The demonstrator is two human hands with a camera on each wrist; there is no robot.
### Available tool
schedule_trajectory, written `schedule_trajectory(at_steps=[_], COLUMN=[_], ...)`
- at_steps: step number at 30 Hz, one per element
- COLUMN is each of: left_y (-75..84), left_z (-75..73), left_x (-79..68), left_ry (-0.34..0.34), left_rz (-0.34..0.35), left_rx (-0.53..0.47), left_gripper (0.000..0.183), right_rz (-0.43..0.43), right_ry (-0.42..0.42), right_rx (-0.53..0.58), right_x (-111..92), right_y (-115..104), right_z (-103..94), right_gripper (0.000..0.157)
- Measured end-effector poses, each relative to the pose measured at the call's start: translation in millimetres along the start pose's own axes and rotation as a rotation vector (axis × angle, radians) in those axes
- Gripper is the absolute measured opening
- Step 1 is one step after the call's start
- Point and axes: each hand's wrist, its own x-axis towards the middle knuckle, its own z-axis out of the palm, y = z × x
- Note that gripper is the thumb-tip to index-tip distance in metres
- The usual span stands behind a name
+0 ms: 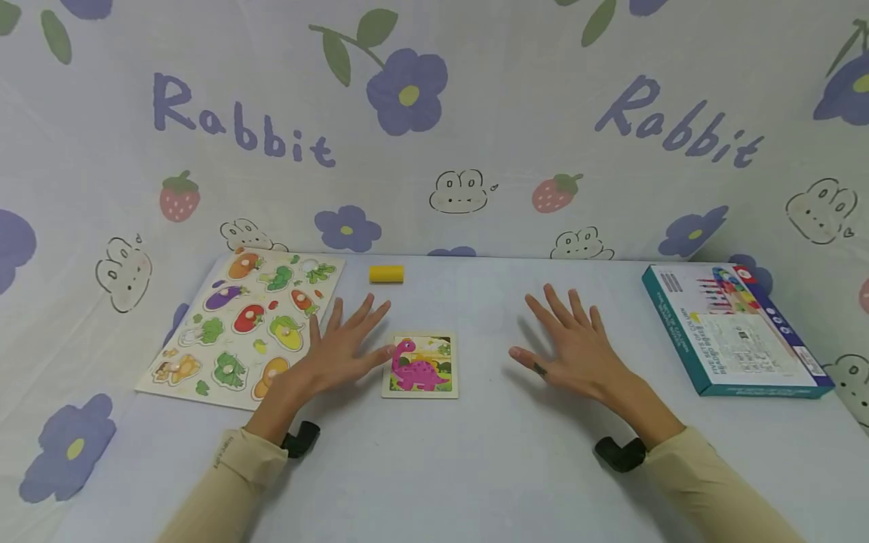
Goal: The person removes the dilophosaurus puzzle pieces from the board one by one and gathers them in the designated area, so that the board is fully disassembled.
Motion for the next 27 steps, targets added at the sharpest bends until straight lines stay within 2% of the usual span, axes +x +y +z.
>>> schedule_trajectory(at_steps=[7,13,23,27], left_y=[1.2,2.8,-5.0,-9.2], left_z=[3.8,2.8,2.4,3.2], left_x=[0.5,-1.6,-6.0,-7.2], left_ry=[-0.037,-0.092,-0.141,-0.136], left_rz=[0.043,0.049,0.106,0.131], left_rx=[-0.032,-0.057,-0.082,-0.083], left_gripper=[0.084,0.089,0.093,0.094], right_rz=[-0.016,-0.044,-0.051,-0.061], right_ry=[0.001,0.007,-0.019,-0.023], right_rx=[0.012,0.041,0.071,0.088], right_x=[1,3,8,10], right_y=[-7,-13,-24,-27], right_z=[1.2,2.4,6.0,9.0], right_gripper=[0.093,0.092,0.092,0.091])
